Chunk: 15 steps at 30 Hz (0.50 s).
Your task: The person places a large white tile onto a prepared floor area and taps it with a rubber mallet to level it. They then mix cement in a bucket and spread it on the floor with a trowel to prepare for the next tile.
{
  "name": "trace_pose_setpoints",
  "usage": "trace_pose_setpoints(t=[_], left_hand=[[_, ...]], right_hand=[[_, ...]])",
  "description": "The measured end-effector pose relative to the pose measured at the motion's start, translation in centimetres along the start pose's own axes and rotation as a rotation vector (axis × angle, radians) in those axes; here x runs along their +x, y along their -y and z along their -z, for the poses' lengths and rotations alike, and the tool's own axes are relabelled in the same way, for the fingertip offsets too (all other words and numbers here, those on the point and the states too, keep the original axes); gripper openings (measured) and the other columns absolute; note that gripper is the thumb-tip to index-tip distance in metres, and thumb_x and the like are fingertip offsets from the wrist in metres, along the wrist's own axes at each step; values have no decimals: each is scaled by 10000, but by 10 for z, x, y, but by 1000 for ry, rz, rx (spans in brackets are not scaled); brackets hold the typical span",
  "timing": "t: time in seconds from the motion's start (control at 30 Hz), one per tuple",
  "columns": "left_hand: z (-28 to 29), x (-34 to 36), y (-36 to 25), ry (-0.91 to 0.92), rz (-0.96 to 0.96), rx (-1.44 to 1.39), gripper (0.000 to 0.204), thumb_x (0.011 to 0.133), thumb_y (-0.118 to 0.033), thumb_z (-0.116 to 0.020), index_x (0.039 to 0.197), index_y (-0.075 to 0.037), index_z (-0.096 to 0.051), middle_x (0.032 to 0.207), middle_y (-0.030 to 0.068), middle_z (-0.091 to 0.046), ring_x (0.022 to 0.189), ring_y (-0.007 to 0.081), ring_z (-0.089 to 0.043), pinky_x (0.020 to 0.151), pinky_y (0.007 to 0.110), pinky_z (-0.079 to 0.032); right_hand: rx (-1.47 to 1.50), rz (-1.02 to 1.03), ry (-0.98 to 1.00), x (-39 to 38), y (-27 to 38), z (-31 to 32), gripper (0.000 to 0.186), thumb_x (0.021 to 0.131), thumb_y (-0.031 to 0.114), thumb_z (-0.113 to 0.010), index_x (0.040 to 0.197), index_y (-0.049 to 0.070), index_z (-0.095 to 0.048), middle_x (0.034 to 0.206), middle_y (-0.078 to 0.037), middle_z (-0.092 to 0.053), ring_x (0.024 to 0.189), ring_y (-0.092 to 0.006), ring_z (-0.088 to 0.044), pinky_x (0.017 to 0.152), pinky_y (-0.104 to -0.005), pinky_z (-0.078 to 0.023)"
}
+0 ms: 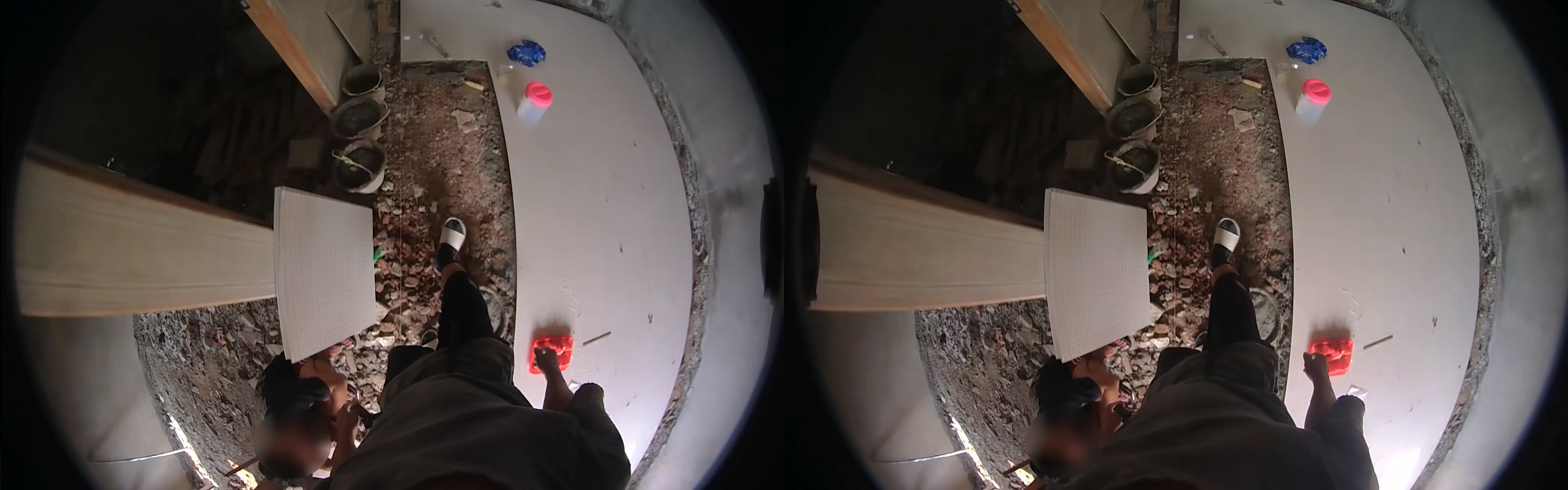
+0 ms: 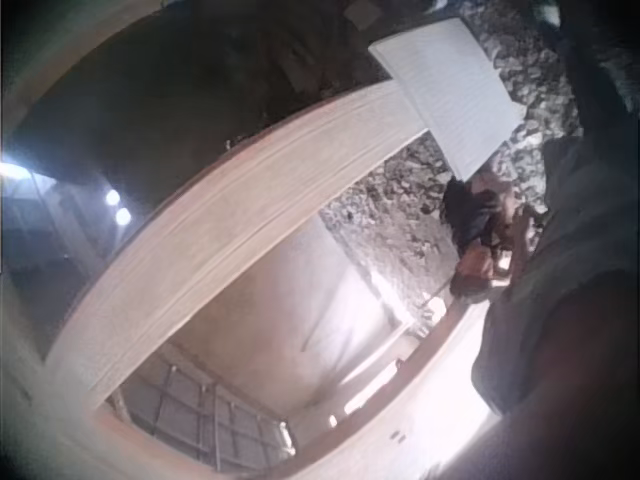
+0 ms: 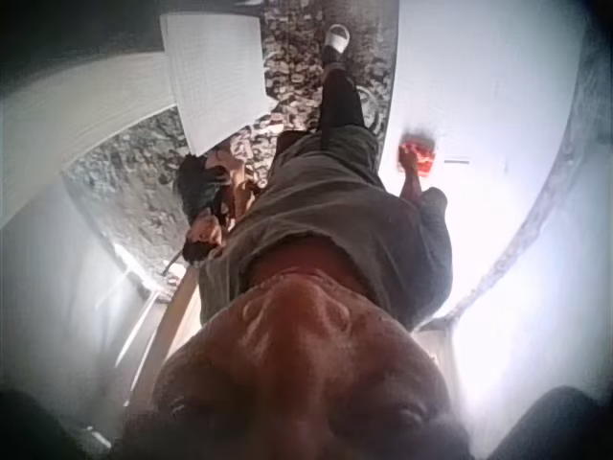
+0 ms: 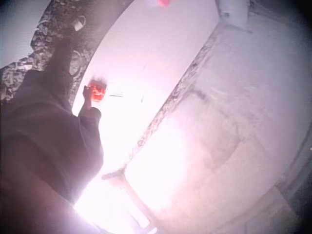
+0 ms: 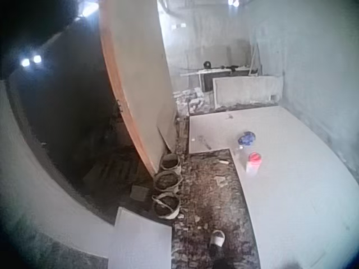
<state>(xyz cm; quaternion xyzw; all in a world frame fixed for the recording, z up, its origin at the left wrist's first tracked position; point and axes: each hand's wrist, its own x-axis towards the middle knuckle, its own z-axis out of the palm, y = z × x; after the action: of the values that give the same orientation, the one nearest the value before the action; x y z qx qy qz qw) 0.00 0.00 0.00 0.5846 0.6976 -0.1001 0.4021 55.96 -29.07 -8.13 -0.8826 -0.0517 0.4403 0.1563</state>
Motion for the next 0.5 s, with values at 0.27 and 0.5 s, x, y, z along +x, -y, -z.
trace_pose_setpoints(t=[0.27,0.5], left_hand=[[16,164,-237,-63,-250,178,448,889,-386,-520,974,30,-661,970,279,-640,983,439,-597,854,484,-462],[60,247,-591,-154,-493,56,429,845,-353,-578,1026,28,-652,1216,239,-575,1089,379,-580,953,438,-453]], right_hand=[[139,10,15,158,207,101,495,857,474,-578,958,-2,-662,715,-127,-688,726,-221,-691,751,-367,-524],[107,217,47,201,373,212,435,874,419,-608,856,-11,-679,741,-122,-682,692,-188,-650,680,-335,-499]])
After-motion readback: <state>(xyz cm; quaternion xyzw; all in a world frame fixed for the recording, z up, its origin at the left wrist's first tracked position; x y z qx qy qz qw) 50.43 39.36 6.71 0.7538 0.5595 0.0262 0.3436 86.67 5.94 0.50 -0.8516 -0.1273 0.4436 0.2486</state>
